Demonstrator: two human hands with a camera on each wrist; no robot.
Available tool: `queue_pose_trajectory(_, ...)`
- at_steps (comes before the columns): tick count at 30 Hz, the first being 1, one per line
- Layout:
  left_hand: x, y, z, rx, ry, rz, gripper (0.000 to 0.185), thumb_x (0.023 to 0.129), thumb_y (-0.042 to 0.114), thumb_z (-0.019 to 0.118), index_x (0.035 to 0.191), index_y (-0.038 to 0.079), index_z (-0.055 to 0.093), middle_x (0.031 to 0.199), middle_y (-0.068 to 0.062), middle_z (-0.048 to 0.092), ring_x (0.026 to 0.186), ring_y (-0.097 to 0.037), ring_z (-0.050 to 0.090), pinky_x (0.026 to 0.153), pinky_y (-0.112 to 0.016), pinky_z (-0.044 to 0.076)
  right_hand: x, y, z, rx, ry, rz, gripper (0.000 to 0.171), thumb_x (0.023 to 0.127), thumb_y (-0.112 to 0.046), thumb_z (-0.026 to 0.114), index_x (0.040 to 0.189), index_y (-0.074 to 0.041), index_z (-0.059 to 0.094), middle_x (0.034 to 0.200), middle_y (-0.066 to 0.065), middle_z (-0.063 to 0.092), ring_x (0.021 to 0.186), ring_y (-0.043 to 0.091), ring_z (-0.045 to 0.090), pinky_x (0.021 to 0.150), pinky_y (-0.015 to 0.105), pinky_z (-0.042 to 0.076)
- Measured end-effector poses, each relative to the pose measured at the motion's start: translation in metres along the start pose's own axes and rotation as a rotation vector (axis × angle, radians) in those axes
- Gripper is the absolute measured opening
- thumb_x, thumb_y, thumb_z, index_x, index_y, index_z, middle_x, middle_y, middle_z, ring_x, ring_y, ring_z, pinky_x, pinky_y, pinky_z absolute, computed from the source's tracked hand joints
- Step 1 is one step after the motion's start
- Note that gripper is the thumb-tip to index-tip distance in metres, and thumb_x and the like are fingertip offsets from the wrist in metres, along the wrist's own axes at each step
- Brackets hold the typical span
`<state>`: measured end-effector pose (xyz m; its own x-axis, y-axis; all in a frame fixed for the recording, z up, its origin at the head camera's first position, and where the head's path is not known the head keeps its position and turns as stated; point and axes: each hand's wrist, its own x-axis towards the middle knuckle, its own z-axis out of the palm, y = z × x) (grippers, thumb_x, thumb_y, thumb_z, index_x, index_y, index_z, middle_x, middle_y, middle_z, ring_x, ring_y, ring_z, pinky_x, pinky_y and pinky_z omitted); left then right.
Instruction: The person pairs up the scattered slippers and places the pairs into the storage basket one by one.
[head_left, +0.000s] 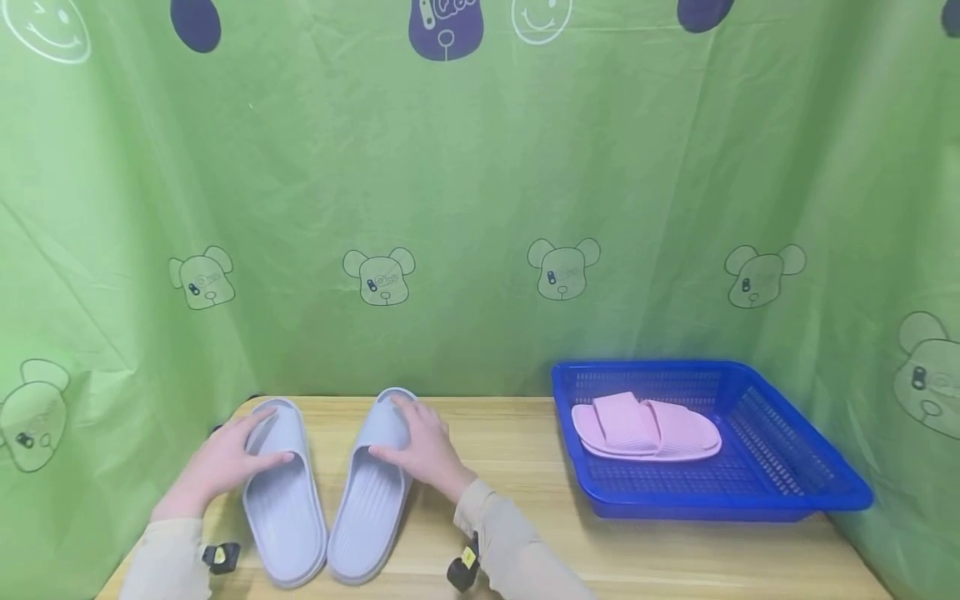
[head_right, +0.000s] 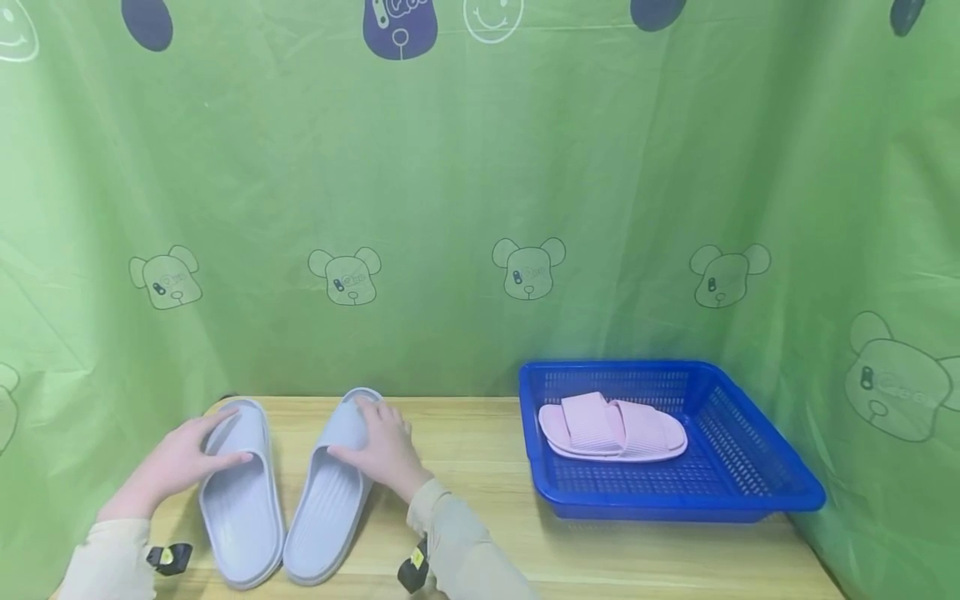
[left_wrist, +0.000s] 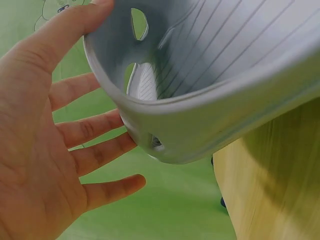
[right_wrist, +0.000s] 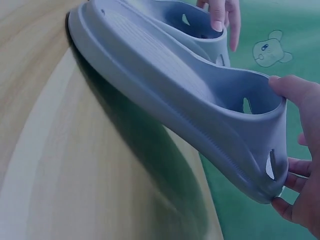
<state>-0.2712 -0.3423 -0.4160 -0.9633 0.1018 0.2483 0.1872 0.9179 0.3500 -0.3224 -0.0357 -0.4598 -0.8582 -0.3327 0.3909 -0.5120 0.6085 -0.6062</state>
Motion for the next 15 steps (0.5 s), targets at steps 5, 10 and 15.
queue_pose_trajectory(5, -0.002, 0.001, -0.004, 0.007, 0.018, -0.021, 0.095, 0.078, 0.062, 0.071, 0.146, 0.005, 0.040, 0.147, -0.036, 0.036, 0.126, -0.059, 0.040, 0.098, -0.072, 0.038, 0.000, 0.003, -0.007, -0.028, 0.031, 0.003, 0.085, 0.078, -0.055, 0.073, 0.148, -0.020, 0.039, 0.144, 0.010, 0.049, 0.131, 0.030, 0.046, 0.108, 0.055, 0.036)
queue_pose_trajectory(10, -0.003, 0.002, -0.004, 0.006, 0.025, -0.065, 0.095, 0.080, 0.064, 0.067, 0.149, 0.006, 0.037, 0.145, -0.038, 0.036, 0.124, -0.059, 0.043, 0.094, -0.073, 0.040, 0.000, 0.006, -0.016, -0.016, 0.087, 0.005, 0.084, 0.077, -0.053, 0.075, 0.147, -0.021, 0.040, 0.141, 0.009, 0.051, 0.127, 0.030, 0.047, 0.105, 0.056, 0.039)
queue_pose_trajectory(15, -0.004, 0.003, -0.004, 0.000, 0.045, -0.100, 0.097, 0.081, 0.066, 0.065, 0.150, 0.005, 0.034, 0.139, -0.040, 0.040, 0.118, -0.057, 0.048, 0.089, -0.071, 0.044, 0.001, 0.010, -0.023, -0.012, 0.139, 0.012, 0.084, 0.076, -0.052, 0.076, 0.146, -0.021, 0.041, 0.140, 0.008, 0.051, 0.126, 0.029, 0.046, 0.103, 0.056, 0.039)
